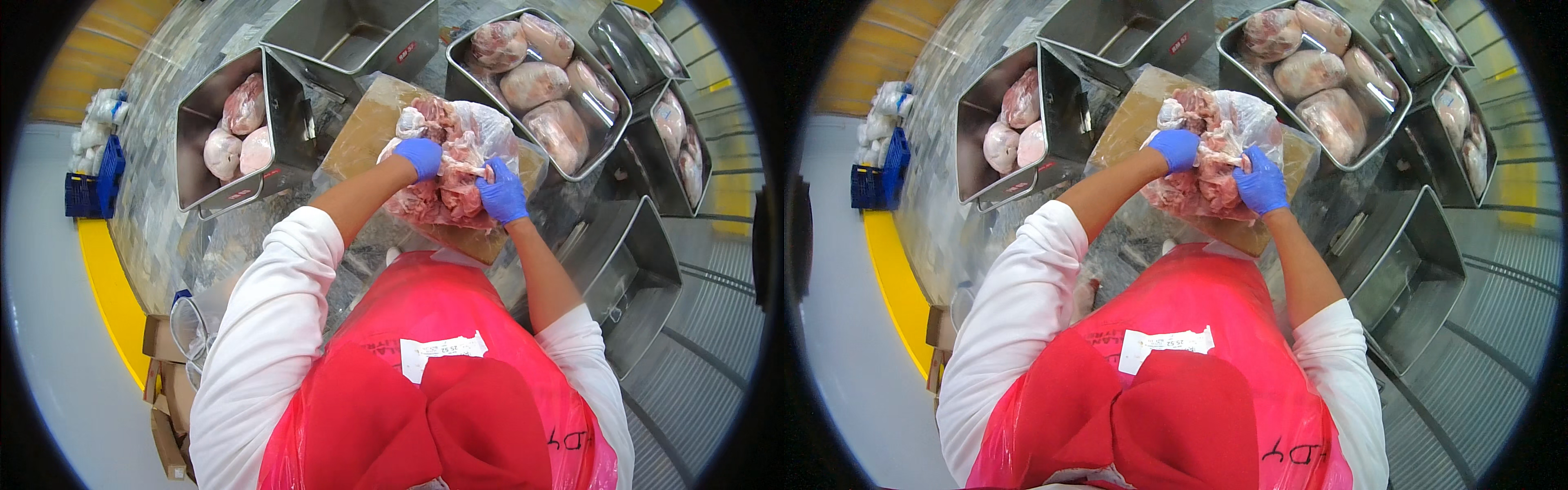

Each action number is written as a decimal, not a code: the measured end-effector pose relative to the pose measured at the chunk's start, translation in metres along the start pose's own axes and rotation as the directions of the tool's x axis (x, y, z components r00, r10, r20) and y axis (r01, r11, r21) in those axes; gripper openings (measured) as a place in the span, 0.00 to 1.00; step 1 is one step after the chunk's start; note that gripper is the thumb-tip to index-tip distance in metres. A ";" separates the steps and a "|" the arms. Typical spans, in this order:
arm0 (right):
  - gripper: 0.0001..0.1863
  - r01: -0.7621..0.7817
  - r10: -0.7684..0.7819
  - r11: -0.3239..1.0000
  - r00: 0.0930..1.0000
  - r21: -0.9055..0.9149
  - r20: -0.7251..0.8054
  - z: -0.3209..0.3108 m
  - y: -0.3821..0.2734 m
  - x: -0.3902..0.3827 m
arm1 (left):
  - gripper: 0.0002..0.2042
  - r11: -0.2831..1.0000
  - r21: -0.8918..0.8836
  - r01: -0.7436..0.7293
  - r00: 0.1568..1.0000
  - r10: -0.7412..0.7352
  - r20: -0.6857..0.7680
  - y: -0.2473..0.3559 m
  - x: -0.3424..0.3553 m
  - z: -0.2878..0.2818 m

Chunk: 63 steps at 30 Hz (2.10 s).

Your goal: The person removes a large piece of raw meat from a plastic bag, places it on a cutting board, and uses a knife to trim and cut the meat into smaller pieces. The cut pieces are placed into metal trays.

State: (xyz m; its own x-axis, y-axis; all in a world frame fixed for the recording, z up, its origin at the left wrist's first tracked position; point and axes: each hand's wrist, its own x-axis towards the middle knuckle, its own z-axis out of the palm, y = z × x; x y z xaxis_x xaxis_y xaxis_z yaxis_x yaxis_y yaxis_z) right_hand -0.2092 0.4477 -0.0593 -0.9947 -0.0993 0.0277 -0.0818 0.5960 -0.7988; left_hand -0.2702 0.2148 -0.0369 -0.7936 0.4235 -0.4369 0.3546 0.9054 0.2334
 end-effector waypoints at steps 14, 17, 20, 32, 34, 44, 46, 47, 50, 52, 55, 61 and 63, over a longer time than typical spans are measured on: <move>0.10 0.050 -0.049 0.999 0.999 -0.018 0.023 -0.006 0.000 0.008 | 0.11 0.988 0.077 -0.135 0.984 0.124 0.131 0.000 0.005 -0.005; 0.09 0.088 -0.089 0.996 0.996 -0.013 -0.014 -0.006 0.005 0.016 | 0.10 0.981 -0.051 -0.188 0.981 0.186 -0.055 -0.012 0.007 0.014; 0.09 0.059 -0.059 0.998 0.998 -0.025 0.004 -0.005 0.004 0.025 | 0.10 0.960 -0.034 -0.279 0.956 0.274 -0.101 -0.037 0.018 0.046; 0.12 -0.040 0.047 0.996 0.995 -0.077 0.086 -0.002 0.017 0.045 | 0.13 0.724 -0.646 -0.242 0.917 -0.047 -0.396 -0.051 -0.021 0.056; 0.13 -0.049 0.058 0.995 0.993 -0.088 0.105 -0.003 0.016 0.046 | 0.13 0.683 -0.696 -0.224 0.911 -0.107 -0.399 -0.053 -0.032 0.054; 0.15 -0.084 0.094 0.993 0.988 -0.084 0.119 -0.004 0.026 0.045 | 0.11 0.481 -0.876 0.027 0.934 -0.325 -0.150 -0.047 -0.118 -0.013; 0.16 -0.078 0.085 0.995 0.989 -0.060 0.123 -0.004 0.024 0.047 | 0.10 0.540 -0.822 -0.182 0.883 -0.277 -0.378 -0.066 -0.129 -0.001; 0.16 -0.059 0.065 0.997 0.990 -0.048 0.125 -0.002 0.020 0.048 | 0.10 0.594 -0.732 -0.333 0.813 -0.212 -0.542 -0.094 -0.132 0.031; 0.17 -0.059 0.058 0.998 0.986 -0.001 0.154 -0.006 0.029 0.044 | 0.09 0.340 -0.905 -0.256 0.817 -0.424 -0.391 -0.082 -0.148 0.025; 0.18 -0.058 0.048 0.997 0.983 0.052 0.179 -0.008 0.034 0.045 | 0.09 0.134 -0.983 -0.126 0.823 -0.539 -0.179 -0.065 -0.166 0.008; 0.18 -0.085 0.057 0.989 0.976 0.125 0.210 -0.009 0.037 0.042 | 0.09 0.140 -0.986 -0.089 0.817 -0.556 -0.153 -0.060 -0.182 0.011; 0.19 0.072 -0.071 0.997 0.981 0.002 0.183 -0.031 -0.015 0.027 | 0.05 0.282 -0.957 -0.069 0.752 -0.616 -0.235 -0.105 -0.217 0.076; 0.20 0.411 -0.421 0.881 0.907 -0.233 0.005 -0.031 -0.058 0.019 | 0.05 -0.094 -0.995 -0.032 0.707 -0.706 0.044 -0.085 -0.224 0.064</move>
State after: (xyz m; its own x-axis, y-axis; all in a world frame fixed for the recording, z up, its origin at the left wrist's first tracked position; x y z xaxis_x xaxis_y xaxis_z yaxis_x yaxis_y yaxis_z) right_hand -0.2251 0.4365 0.0063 -0.8672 -0.3452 0.3588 -0.4954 0.6704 -0.5524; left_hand -0.0915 0.0448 -0.0147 -0.7897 -0.3383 -0.5117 -0.4999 -0.1286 0.8565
